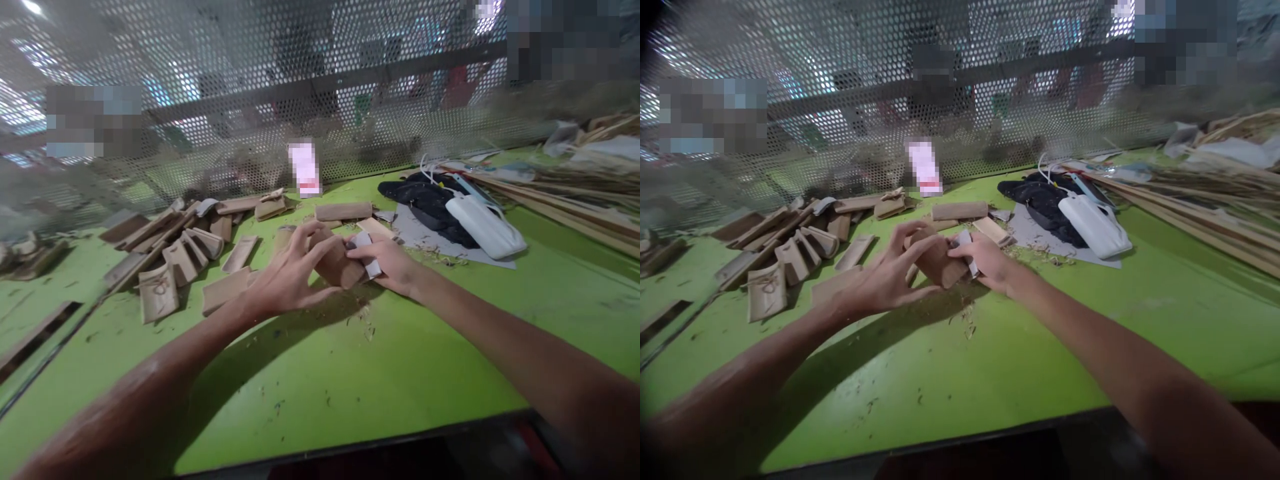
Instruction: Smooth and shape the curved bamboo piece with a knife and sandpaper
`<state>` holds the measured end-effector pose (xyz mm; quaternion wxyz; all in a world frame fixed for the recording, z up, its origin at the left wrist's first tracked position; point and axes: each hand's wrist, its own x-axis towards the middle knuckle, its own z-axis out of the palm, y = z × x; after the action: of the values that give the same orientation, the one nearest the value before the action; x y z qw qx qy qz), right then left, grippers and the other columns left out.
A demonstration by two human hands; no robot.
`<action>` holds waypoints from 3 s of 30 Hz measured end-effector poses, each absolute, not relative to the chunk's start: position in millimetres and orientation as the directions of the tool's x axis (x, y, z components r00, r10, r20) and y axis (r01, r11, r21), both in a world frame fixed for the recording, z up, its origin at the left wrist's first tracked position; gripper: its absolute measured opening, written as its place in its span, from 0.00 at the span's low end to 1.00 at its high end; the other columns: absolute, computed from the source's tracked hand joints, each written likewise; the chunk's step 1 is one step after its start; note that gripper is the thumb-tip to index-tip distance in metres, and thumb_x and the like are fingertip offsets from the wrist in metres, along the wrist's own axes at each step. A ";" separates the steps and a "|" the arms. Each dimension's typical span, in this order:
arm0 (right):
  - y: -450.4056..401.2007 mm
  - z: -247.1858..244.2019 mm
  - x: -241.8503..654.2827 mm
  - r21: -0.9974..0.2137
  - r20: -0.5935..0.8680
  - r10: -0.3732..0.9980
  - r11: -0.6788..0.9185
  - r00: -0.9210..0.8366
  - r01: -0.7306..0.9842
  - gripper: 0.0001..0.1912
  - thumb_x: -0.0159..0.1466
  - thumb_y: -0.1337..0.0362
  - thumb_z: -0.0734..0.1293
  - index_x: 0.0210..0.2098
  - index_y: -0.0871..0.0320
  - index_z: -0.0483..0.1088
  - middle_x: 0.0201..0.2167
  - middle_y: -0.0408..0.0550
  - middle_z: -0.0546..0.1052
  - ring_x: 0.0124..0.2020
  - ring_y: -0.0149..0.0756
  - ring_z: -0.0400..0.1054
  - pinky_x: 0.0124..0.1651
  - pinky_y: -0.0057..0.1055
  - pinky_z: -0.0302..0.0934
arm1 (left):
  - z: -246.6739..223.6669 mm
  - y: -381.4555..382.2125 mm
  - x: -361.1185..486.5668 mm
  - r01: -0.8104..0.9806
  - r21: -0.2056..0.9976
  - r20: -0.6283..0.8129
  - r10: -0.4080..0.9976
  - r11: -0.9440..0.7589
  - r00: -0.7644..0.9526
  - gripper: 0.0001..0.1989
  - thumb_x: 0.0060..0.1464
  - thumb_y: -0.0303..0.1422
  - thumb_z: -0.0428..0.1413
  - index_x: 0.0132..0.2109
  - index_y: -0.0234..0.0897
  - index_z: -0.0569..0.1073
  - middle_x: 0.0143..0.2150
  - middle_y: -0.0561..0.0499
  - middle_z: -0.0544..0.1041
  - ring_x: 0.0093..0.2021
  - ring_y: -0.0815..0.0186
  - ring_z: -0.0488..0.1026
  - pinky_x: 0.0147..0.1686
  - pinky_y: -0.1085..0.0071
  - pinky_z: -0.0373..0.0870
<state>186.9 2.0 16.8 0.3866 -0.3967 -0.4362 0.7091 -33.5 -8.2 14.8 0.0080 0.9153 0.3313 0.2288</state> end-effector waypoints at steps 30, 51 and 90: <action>-1.2 15.7 188.6 -0.646 0.554 0.760 0.649 -0.340 0.401 0.20 0.74 0.58 0.57 0.53 0.58 0.76 0.43 0.52 0.67 0.43 0.40 0.65 0.49 0.41 0.64 | -18.9 -26.2 -14.0 0.055 0.878 0.426 0.830 -0.475 0.359 0.18 0.60 0.38 0.61 0.53 0.36 0.68 0.44 0.45 0.79 0.42 0.59 0.78 0.42 0.65 0.74; -14.9 13.5 182.4 -0.443 0.562 0.522 0.845 -0.642 0.299 0.24 0.74 0.64 0.59 0.67 0.44 0.66 0.54 0.52 0.66 0.54 0.43 0.63 0.57 0.49 0.66 | -12.9 -0.1 -30.3 0.120 0.906 0.326 0.851 -0.406 0.412 0.09 0.61 0.39 0.60 0.41 0.36 0.79 0.36 0.47 0.80 0.38 0.60 0.76 0.41 0.63 0.74; -17.8 27.5 168.6 -0.148 0.341 0.619 0.779 -0.708 0.609 0.35 0.72 0.42 0.56 0.74 0.50 0.54 0.41 0.54 0.71 0.37 0.44 0.63 0.40 0.43 0.66 | -18.4 -0.7 -34.7 0.200 0.910 0.259 0.875 -0.363 0.408 0.12 0.62 0.42 0.59 0.38 0.38 0.78 0.36 0.46 0.80 0.37 0.60 0.75 0.37 0.63 0.75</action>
<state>168.6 -17.8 27.5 0.1890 -0.3322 -0.9240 0.0124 -34.7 -0.7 -18.4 0.4249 0.7236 0.3717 0.3972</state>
